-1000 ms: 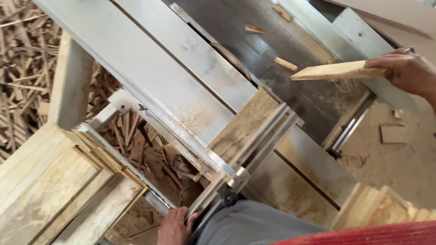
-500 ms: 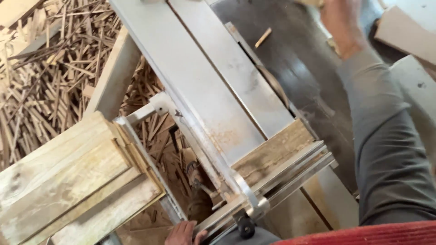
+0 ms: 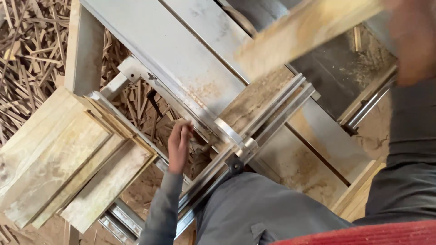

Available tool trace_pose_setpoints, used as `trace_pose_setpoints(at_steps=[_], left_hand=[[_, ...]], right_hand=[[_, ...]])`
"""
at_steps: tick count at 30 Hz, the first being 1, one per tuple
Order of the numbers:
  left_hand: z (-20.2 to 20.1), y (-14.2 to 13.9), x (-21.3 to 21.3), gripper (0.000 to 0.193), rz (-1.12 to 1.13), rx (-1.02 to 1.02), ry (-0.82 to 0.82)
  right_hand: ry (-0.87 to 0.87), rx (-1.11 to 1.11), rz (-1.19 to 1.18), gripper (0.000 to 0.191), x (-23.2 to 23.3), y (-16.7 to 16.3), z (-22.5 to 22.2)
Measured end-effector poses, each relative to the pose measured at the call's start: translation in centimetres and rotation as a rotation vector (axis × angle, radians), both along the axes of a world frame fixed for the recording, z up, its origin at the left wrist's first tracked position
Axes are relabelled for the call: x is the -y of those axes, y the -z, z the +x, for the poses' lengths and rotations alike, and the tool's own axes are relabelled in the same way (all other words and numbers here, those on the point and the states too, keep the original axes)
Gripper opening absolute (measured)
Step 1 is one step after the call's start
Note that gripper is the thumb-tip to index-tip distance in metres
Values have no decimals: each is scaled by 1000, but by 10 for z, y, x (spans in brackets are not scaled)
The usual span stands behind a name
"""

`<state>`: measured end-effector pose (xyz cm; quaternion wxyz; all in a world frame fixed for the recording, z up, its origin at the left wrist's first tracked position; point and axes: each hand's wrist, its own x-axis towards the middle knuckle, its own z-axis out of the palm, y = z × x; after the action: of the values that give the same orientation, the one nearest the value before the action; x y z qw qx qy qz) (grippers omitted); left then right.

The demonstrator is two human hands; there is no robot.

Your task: The person cuts wooden boards and planks on a sliding table saw. They place each board against the fence, slide the saw carriage across to cut it, move cut pieces aside, and stack the cut boards on a side rack, repeating the cycle for board after board.

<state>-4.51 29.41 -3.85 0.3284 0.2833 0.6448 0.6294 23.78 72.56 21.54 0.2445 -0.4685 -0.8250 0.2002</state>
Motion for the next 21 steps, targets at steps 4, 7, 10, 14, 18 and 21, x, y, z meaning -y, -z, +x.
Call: trace_pose_setpoints(at_steps=[4,7,10,14,18,21], left_hand=[[-13,15,-48,47,-14,47,66],[-19,25,-76,60,-56,74,215],[-23,30,-100,74,-269,86,391],[-22,29,-123,87,-422,116,594],[-18,24,-132,93,-501,50,690],[-14,23,-130,95,-489,-65,680]], right_hand=[[73,112,-419,68,7,89,-15],[-326,-11,-463,69,-2,156,-31],[-301,-52,-690,47,-1,197,-37],[-378,129,-479,38,17,211,-41],[-424,289,-55,42,31,207,-49],[-199,378,-458,41,32,202,-52]])
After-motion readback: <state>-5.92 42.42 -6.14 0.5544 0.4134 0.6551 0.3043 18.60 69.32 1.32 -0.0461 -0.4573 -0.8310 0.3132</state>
